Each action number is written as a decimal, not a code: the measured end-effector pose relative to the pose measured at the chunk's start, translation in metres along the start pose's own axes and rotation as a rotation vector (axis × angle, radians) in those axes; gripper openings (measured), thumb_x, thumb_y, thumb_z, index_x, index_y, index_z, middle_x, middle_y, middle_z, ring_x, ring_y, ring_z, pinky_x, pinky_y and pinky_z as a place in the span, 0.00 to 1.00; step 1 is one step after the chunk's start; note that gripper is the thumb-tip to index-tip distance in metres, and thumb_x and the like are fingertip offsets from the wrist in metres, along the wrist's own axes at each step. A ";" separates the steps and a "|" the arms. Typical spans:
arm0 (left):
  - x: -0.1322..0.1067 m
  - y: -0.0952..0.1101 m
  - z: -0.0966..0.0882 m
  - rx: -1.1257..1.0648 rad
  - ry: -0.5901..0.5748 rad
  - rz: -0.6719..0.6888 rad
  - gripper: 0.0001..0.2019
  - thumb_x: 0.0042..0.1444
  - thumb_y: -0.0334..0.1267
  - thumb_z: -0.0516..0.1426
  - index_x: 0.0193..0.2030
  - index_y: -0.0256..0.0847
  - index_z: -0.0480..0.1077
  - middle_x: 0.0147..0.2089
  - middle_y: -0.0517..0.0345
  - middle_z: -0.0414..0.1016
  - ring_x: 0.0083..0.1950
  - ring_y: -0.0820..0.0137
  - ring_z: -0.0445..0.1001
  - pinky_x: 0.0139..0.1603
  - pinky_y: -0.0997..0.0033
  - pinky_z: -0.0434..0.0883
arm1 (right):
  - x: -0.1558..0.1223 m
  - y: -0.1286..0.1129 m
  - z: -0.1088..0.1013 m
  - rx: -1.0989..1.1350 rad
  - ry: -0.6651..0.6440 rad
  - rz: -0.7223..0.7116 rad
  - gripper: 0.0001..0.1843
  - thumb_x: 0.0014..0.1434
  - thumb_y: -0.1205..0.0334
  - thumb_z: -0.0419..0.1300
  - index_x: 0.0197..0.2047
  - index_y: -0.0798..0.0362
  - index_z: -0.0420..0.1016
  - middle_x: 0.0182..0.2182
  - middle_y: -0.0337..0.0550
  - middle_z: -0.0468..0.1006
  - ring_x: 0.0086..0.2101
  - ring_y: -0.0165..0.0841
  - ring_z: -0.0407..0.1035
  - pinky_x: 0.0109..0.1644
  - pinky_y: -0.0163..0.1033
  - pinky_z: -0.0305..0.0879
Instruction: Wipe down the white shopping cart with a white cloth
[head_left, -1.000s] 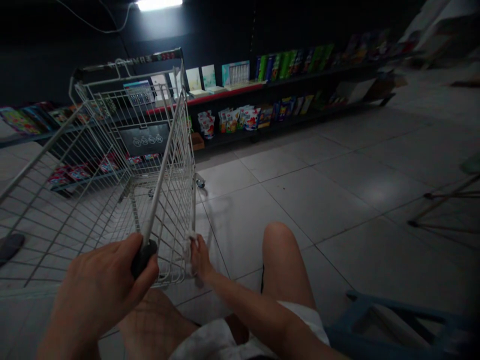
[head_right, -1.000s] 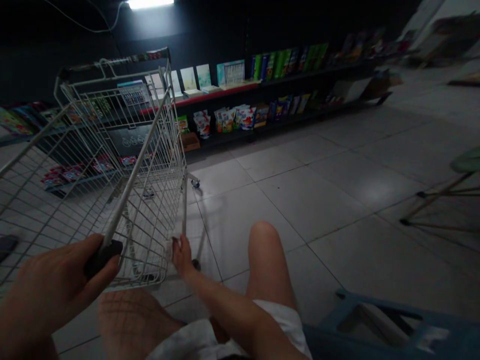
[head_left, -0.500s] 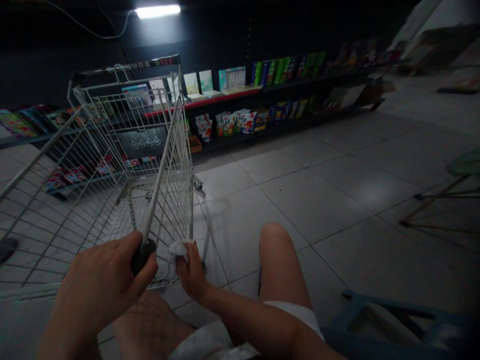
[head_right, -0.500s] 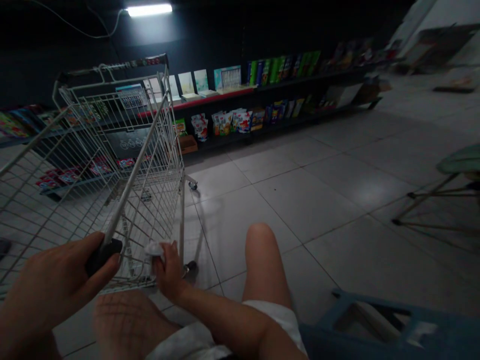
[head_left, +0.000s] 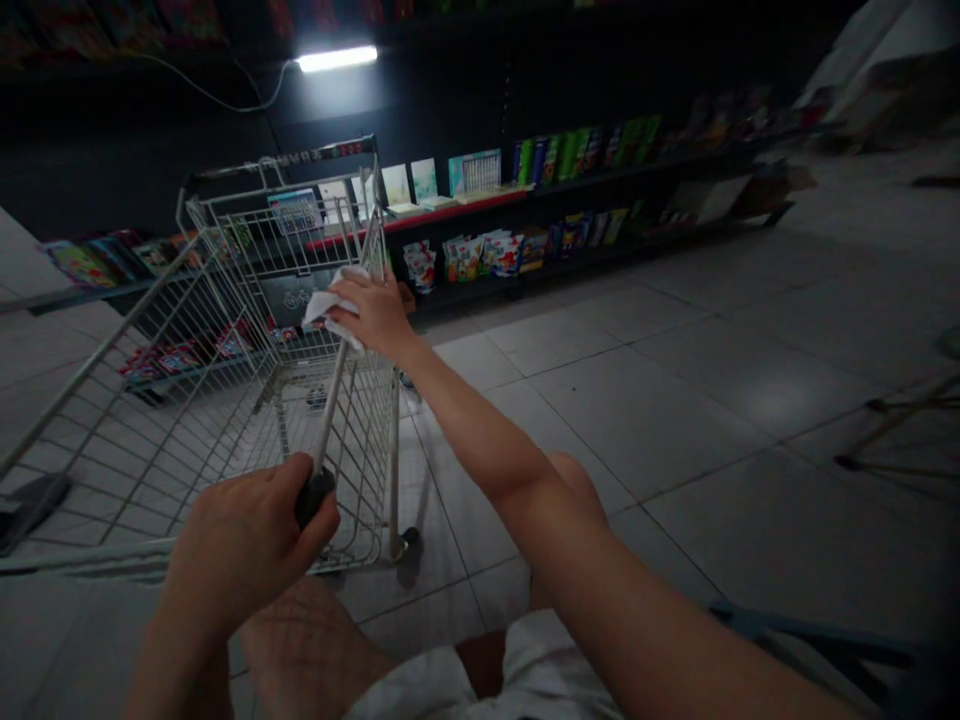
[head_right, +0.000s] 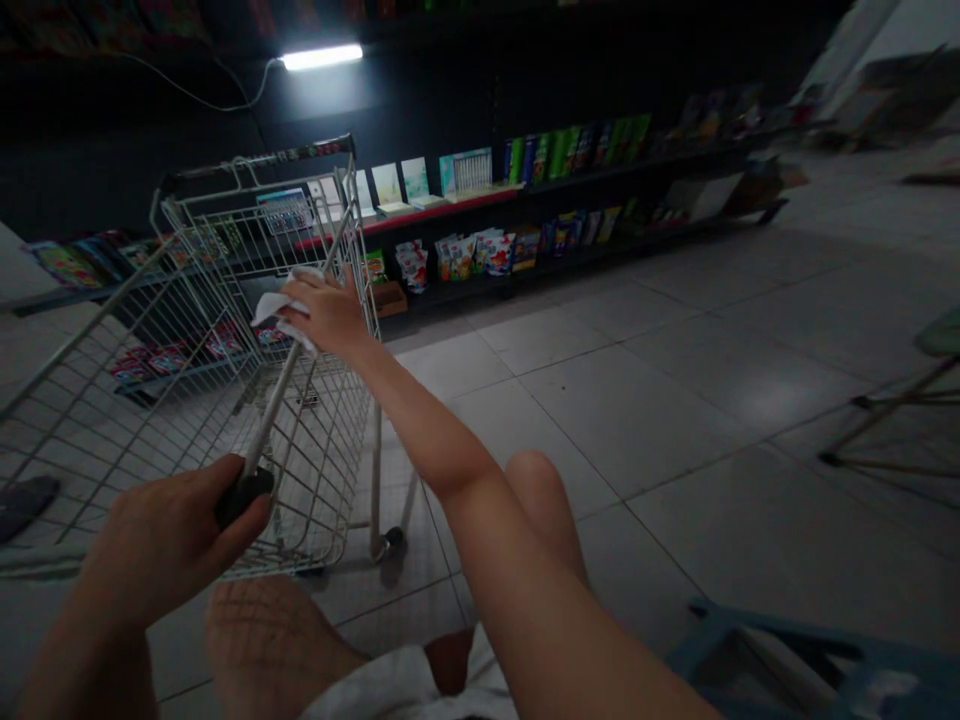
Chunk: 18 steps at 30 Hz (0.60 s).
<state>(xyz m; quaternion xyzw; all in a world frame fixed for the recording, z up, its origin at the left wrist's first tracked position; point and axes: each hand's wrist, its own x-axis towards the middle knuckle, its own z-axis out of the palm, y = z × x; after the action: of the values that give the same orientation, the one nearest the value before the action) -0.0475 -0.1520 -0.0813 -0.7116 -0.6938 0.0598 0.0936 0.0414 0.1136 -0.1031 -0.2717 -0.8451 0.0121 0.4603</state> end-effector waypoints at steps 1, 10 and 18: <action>0.000 0.000 0.001 0.004 0.019 0.011 0.14 0.61 0.50 0.46 0.32 0.43 0.62 0.24 0.57 0.70 0.27 0.61 0.73 0.29 0.66 0.53 | 0.014 0.012 0.000 -0.019 -0.062 -0.005 0.14 0.66 0.54 0.54 0.48 0.53 0.73 0.52 0.45 0.76 0.55 0.40 0.66 0.66 0.60 0.49; -0.001 -0.007 0.003 -0.065 0.136 0.169 0.14 0.60 0.47 0.50 0.27 0.42 0.61 0.20 0.60 0.68 0.21 0.68 0.68 0.26 0.69 0.55 | 0.026 0.018 0.003 -0.023 -0.284 -0.145 0.13 0.62 0.60 0.51 0.39 0.56 0.74 0.38 0.42 0.77 0.40 0.32 0.67 0.47 0.37 0.58; -0.015 -0.032 0.005 -0.216 0.146 0.295 0.13 0.60 0.43 0.52 0.26 0.41 0.64 0.19 0.62 0.67 0.20 0.73 0.66 0.22 0.73 0.58 | 0.009 0.011 -0.001 0.094 -0.161 -0.159 0.10 0.59 0.58 0.54 0.33 0.55 0.72 0.33 0.41 0.76 0.38 0.32 0.66 0.46 0.37 0.56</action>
<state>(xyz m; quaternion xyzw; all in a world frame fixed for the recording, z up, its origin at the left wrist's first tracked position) -0.0803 -0.1660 -0.0796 -0.8139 -0.5757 -0.0536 0.0573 0.0433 0.1273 -0.0990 -0.1802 -0.8967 0.0373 0.4026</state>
